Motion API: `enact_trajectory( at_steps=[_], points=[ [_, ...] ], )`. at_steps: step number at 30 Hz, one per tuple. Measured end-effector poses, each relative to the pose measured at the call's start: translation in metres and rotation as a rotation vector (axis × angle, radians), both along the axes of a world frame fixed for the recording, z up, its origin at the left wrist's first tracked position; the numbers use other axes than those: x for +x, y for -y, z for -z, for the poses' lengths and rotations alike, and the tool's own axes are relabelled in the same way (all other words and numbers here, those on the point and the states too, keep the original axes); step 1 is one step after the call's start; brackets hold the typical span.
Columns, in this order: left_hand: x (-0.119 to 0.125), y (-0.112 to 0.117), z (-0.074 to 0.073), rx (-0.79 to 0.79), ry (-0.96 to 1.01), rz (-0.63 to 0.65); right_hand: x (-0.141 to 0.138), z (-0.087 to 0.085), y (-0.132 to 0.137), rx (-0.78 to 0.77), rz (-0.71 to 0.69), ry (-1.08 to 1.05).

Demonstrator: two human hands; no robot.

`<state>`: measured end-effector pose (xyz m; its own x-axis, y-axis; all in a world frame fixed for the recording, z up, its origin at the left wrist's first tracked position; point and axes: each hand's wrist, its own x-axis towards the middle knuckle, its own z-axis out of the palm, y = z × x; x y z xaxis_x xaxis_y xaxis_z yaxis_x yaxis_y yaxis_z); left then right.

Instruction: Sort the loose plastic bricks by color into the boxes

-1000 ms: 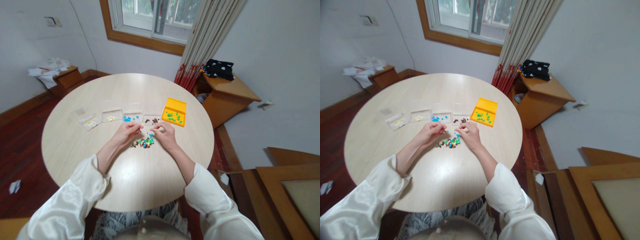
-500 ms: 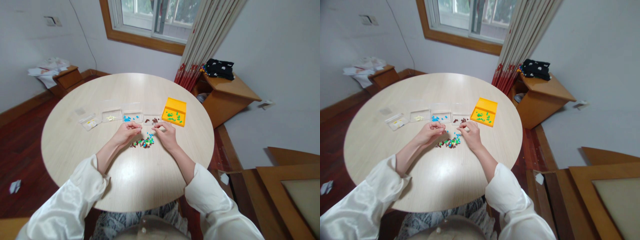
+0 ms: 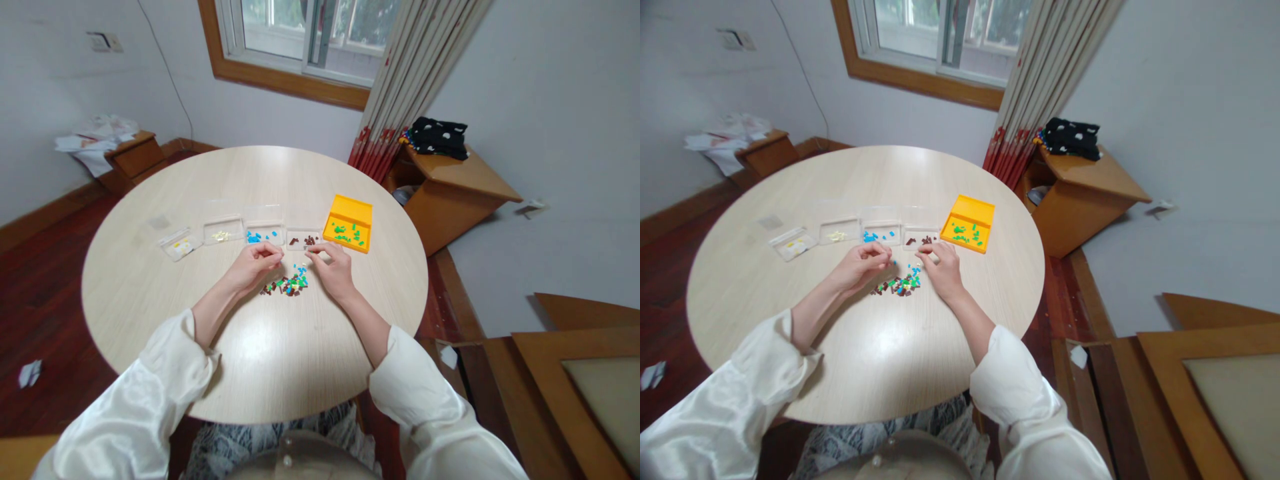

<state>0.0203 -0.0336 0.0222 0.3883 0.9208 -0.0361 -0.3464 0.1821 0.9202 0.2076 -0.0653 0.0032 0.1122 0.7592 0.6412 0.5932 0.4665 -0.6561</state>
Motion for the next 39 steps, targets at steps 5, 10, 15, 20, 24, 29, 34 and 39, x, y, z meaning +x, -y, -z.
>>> enact_trajectory(
  at_steps=[5, 10, 15, 20, 24, 29, 34, 39],
  points=[
    [-0.0008, -0.0025, 0.0041, -0.07, 0.05, 0.005, 0.0017, 0.0009, 0.0004, 0.001, -0.042, 0.006],
    [-0.0006, -0.0036, 0.006, -0.084, 0.067, 0.008, 0.0013, 0.002, 0.0, 0.013, -0.015, 0.013],
    [-0.0007, -0.0031, 0.0035, -0.014, 0.029, -0.053, 0.0007, 0.0026, -0.0005, 0.027, 0.016, 0.006],
    [-0.0002, -0.0026, 0.0023, -0.048, 0.09, -0.021, 0.0025, 0.0014, -0.0001, 0.004, -0.006, 0.037],
    [0.0005, -0.0027, 0.0031, -0.111, 0.119, -0.004, 0.0025, 0.0022, -0.0007, 0.007, -0.012, 0.017],
    [0.0002, -0.0023, 0.0025, -0.029, 0.053, -0.04, 0.0015, 0.005, -0.0018, 0.007, 0.034, -0.007],
    [0.0001, -0.0012, -0.0004, -0.024, 0.031, -0.069, 0.0022, 0.0031, -0.0009, -0.039, 0.005, 0.011],
    [0.0001, -0.0016, 0.0001, -0.091, 0.042, -0.038, 0.0015, 0.0023, -0.0007, -0.014, 0.023, -0.031]
  ],
)
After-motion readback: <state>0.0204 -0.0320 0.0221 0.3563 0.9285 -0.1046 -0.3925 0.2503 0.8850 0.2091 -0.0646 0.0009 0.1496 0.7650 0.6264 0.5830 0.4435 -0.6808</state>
